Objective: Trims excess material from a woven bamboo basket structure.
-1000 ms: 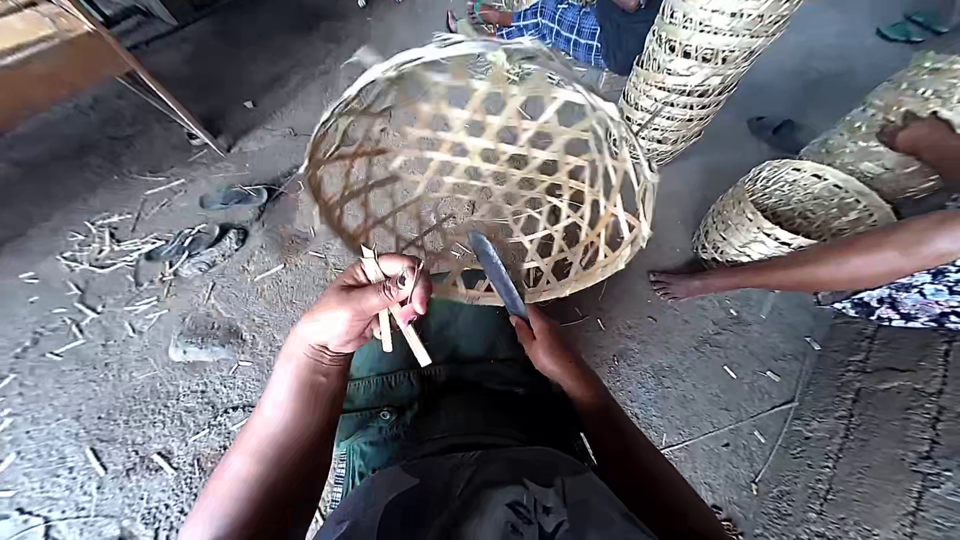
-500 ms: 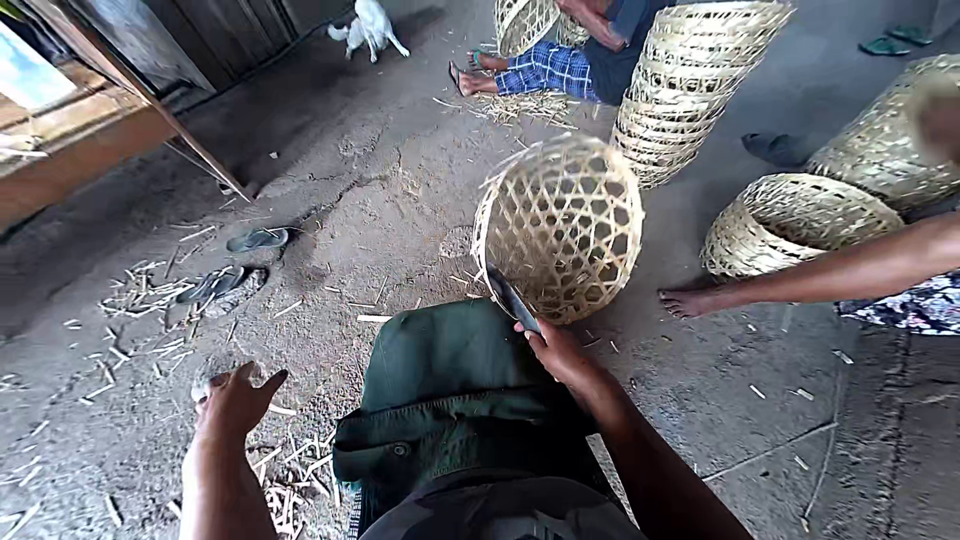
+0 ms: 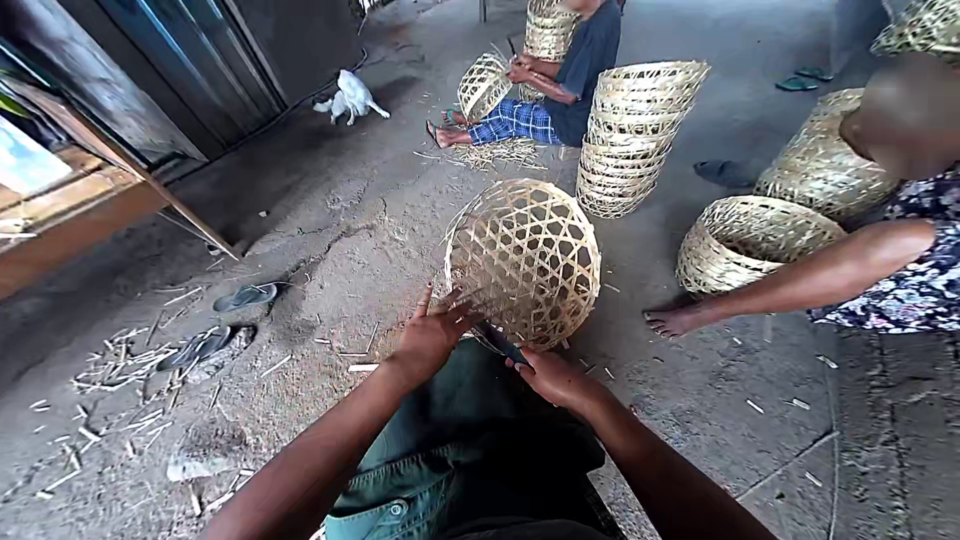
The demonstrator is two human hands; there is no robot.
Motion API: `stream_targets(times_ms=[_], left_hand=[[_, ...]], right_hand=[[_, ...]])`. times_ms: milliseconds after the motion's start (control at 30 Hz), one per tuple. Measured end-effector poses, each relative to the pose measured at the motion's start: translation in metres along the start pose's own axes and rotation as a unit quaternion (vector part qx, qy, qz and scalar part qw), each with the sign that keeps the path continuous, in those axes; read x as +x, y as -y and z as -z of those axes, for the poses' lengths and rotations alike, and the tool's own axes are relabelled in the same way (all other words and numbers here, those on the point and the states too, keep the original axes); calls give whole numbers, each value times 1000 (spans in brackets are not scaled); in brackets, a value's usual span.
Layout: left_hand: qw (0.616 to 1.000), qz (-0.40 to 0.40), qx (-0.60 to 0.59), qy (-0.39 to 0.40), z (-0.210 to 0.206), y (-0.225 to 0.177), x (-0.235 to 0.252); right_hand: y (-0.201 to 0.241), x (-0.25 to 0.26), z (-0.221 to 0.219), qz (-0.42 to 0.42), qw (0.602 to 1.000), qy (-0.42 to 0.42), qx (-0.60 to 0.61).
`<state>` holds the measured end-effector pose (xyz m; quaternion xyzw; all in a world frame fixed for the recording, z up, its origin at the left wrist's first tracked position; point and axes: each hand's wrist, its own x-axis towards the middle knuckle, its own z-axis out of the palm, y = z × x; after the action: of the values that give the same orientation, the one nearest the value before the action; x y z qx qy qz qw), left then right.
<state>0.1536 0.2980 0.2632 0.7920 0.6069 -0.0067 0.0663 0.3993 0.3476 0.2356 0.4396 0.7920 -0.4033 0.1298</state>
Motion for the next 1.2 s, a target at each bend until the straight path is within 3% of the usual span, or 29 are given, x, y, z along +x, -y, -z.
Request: stream_targets(times_ms=[67, 267, 467, 567, 667, 733, 900, 1067, 1200], left_hand=[[999, 2, 30, 13, -4, 0, 8], [996, 12, 48, -71, -22, 13, -6], [996, -9, -51, -75, -56, 22, -25], [984, 74, -161, -25, -58, 21, -36], [974, 145, -167, 41, -61, 6, -46], [978, 148, -144, 37, -67, -5, -51], [986, 109, -119, -48, -86, -9, -54], [984, 114, -120, -61, -91, -15, -56], [983, 133, -113, -58, -90, -17, -57]], right_hand=[[-3, 2, -1, -3, 1000, -2, 22], [-19, -3, -35, -21, 977, -67, 200], [-33, -32, -58, 57, 929, -161, 328], [-29, -45, -51, 111, 895, -269, 339], [-25, -44, -33, 142, 861, -349, 341], [-23, -40, -22, 114, 861, -376, 322], [-12, -10, -8, 67, 883, -354, 302], [6, 36, -15, 55, 900, -286, 323], [25, 51, -25, 64, 900, -278, 330]])
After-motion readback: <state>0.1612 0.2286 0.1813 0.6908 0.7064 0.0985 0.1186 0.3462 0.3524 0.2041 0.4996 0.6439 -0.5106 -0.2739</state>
